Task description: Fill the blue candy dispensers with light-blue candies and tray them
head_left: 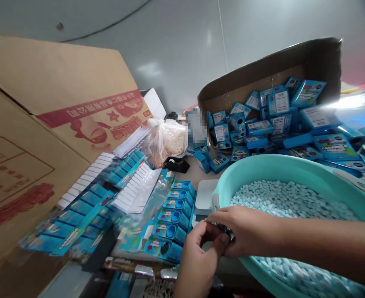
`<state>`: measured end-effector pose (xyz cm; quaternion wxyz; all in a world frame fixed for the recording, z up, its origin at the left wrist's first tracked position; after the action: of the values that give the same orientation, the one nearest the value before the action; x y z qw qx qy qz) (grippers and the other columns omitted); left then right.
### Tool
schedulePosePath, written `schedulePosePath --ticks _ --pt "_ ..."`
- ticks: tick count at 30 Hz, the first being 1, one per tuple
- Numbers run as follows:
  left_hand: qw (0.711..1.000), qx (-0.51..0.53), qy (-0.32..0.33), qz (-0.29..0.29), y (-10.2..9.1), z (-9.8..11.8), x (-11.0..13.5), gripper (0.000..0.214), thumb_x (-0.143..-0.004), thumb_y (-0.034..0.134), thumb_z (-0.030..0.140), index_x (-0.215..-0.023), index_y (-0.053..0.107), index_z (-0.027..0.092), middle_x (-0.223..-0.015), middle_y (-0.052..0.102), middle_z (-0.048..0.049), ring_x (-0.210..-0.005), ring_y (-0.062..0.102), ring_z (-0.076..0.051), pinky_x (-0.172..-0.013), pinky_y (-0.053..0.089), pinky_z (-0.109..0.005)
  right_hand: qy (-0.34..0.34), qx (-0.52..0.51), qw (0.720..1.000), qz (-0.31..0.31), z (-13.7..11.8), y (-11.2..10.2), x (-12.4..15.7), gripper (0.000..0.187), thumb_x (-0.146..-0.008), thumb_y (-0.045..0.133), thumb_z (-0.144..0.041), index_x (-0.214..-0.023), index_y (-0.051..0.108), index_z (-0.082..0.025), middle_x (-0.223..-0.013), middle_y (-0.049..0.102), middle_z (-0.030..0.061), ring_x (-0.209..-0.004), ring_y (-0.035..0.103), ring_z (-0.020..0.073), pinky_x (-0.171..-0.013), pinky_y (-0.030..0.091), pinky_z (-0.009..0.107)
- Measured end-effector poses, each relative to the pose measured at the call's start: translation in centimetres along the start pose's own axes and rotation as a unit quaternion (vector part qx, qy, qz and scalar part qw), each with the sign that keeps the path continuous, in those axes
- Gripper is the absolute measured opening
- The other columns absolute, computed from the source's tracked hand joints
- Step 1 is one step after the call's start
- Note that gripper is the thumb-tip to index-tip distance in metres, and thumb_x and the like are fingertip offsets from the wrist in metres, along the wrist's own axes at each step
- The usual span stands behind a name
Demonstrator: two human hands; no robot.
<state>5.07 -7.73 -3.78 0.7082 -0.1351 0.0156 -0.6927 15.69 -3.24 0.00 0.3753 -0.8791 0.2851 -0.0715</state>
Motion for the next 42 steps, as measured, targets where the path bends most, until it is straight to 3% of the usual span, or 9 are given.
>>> schedulePosePath --ticks 10,14,18,21,24,28,34,38,42 --pt "0.984 0.165 -0.071 0.014 0.9 -0.5 -0.8 0.046 -0.050 0.092 0.045 -0.070 0.066 0.013 -0.070 0.063 -0.0021 -0.074 0.059 -0.017 -0.069 0.047 -0.024 -0.033 -0.045 0.997 0.044 -0.1 -0.2 0.3 0.045 -0.069 0.072 -0.021 -0.113 0.065 -0.020 -0.098 0.067 0.0038 -0.082 0.061 0.0183 -0.067 0.042 0.026" --pt "0.971 0.213 -0.099 0.053 0.7 -0.7 -0.2 0.043 -0.057 0.087 0.046 -0.079 0.069 0.013 -0.076 0.066 -0.0037 -0.079 0.060 -0.017 -0.072 0.047 -0.024 -0.033 -0.020 0.998 0.049 -0.3 0.0 0.8 0.040 -0.083 0.064 -0.024 -0.123 0.062 -0.021 -0.105 0.064 0.0075 -0.089 0.062 0.0210 -0.073 0.045 0.029" --pt "0.980 0.178 -0.068 0.057 -0.1 0.4 0.5 0.033 -0.067 0.076 0.044 -0.076 0.063 0.016 -0.069 0.058 0.0000 -0.072 0.055 -0.014 -0.067 0.044 -0.023 -0.022 0.002 0.999 0.034 -0.7 0.1 0.9 0.035 -0.095 0.052 -0.029 -0.128 0.059 -0.017 -0.108 0.063 0.0112 -0.091 0.063 0.0226 -0.075 0.047 0.032" --pt "0.993 0.018 0.007 0.117 -3.9 2.2 1.5 0.033 -0.076 0.066 0.047 -0.067 0.053 0.018 -0.064 0.047 0.0027 -0.064 0.047 -0.012 -0.061 0.039 -0.022 -0.002 0.002 0.999 0.045 -0.6 -0.1 0.8 0.045 -0.096 0.051 -0.029 -0.139 0.051 -0.016 -0.115 0.063 0.0130 -0.097 0.063 0.0249 -0.081 0.048 0.035" --pt "0.928 -0.284 0.101 0.221 -8.9 4.4 2.9 0.029 -0.081 0.062 0.047 -0.070 0.059 0.020 -0.075 0.056 -0.0002 -0.074 0.054 -0.016 -0.071 0.043 -0.026 -0.004 0.006 1.000 0.031 -0.8 -0.1 0.7 0.047 -0.096 0.051 -0.027 -0.142 0.049 -0.019 -0.121 0.061 0.0130 -0.099 0.063 0.0250 -0.081 0.048 0.035" --pt "0.828 -0.529 0.064 0.173 -11.9 3.3 1.9 0.024 -0.086 0.052 0.041 -0.080 0.069 0.025 -0.092 0.066 -0.0012 -0.081 0.064 -0.020 -0.072 0.046 -0.031 -0.014 0.027 1.000 0.004 -1.0 -0.2 0.5 0.043 -0.096 0.050 -0.026 -0.139 0.051 -0.018 -0.119 0.061 0.0127 -0.096 0.064 0.0255 -0.076 0.047 0.034" --pt "0.759 -0.625 0.149 0.105 -11.2 1.7 0.9 0.031 -0.096 0.042 0.034 -0.084 0.069 0.026 -0.094 0.069 0.0004 -0.085 0.067 -0.018 -0.075 0.049 -0.031 -0.025 0.027 0.999 -0.010 -1.2 -0.5 0.6 0.038 -0.095 0.053 -0.026 -0.132 0.056 -0.020 -0.114 0.062 0.0110 -0.094 0.064 0.0241 -0.073 0.046 0.033" --pt "0.692 -0.645 0.292 0.140 -11.6 2.3 3.2 0.020 -0.095 0.050 0.035 -0.089 0.067 0.026 -0.095 0.072 0.0014 -0.089 0.067 -0.018 -0.080 0.046 -0.030 -0.026 0.024 0.999 -0.006 -1.1 -0.5 0.5 0.037 -0.095 0.055 -0.025 -0.131 0.057 -0.019 -0.114 0.062 0.0107 -0.094 0.063 0.0230 -0.073 0.046 0.032" --pt "0.658 -0.660 0.321 0.171 -12.6 2.1 5.2 0.018 -0.094 0.050 0.035 -0.089 0.063 0.025 -0.091 0.073 0.0005 -0.085 0.068 -0.019 -0.075 0.042 -0.031 -0.028 0.027 0.999 -0.008 -1.0 -0.3 0.4 0.034 -0.095 0.054 -0.026 -0.128 0.059 -0.018 -0.112 0.062 0.0104 -0.089 0.063 0.0213 -0.070 0.044 0.031"
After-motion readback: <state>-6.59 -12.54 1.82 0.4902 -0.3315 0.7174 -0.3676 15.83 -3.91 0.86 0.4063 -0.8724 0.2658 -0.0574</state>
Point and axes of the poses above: each hand's wrist, its own x-axis away from the middle knuckle, its own y-axis out of the palm, z = x × y, the point moved 7 cm from there along -x, towards the middle knuckle
